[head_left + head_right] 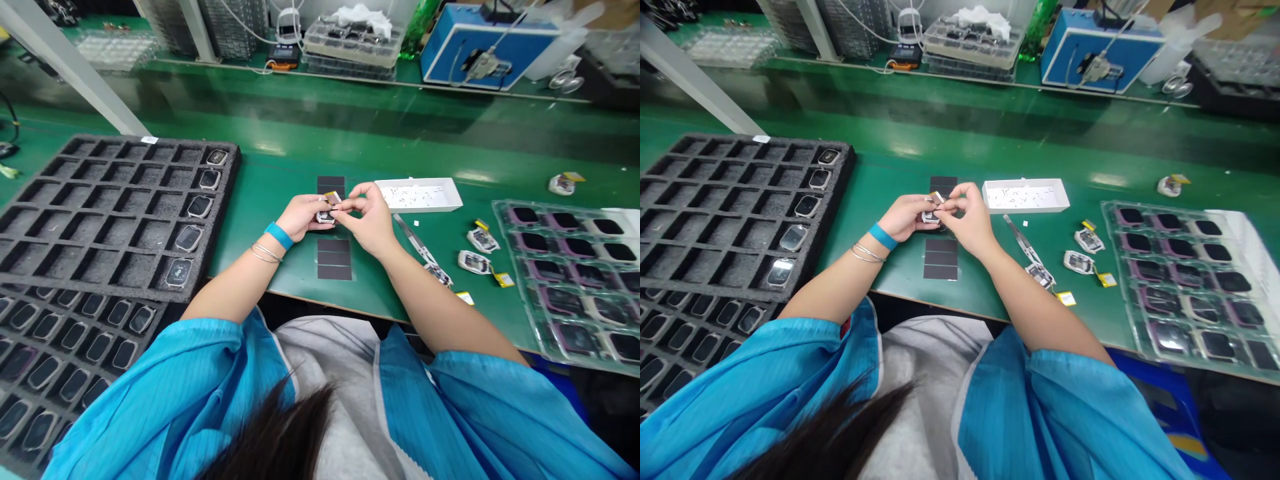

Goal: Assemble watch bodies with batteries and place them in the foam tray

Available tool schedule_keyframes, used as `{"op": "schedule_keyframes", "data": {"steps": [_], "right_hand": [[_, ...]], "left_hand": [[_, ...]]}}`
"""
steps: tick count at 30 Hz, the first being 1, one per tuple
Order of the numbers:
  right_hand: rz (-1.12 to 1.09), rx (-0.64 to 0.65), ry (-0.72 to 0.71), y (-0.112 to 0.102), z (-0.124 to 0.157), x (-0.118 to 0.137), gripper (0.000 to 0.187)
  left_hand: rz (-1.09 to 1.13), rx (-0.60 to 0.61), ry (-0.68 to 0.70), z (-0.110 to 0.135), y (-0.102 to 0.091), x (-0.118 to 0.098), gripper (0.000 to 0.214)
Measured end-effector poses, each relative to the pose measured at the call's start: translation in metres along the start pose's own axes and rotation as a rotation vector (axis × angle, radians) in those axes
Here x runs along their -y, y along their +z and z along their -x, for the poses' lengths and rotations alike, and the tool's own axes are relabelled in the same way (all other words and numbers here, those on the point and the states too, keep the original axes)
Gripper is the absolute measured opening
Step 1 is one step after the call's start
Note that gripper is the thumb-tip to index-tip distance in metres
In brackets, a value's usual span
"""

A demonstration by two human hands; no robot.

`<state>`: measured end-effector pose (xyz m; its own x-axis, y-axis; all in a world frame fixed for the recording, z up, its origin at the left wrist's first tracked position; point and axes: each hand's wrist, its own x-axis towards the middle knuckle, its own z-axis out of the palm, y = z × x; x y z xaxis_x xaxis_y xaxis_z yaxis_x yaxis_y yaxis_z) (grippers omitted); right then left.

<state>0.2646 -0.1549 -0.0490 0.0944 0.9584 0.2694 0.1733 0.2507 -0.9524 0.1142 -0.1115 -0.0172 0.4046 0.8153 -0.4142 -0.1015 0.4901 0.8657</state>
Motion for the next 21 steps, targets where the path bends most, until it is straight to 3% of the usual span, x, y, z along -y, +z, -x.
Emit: {"op": "schedule_keyframes", "data": {"steps": [21], "right_hand": [[0.06,0.005,-0.035,-0.0019,-0.0006,-0.0062,0.047]], "left_hand": [[-0.051,-0.001,0.007,-0.0005,-0.001,0.0008,0.007]]}}
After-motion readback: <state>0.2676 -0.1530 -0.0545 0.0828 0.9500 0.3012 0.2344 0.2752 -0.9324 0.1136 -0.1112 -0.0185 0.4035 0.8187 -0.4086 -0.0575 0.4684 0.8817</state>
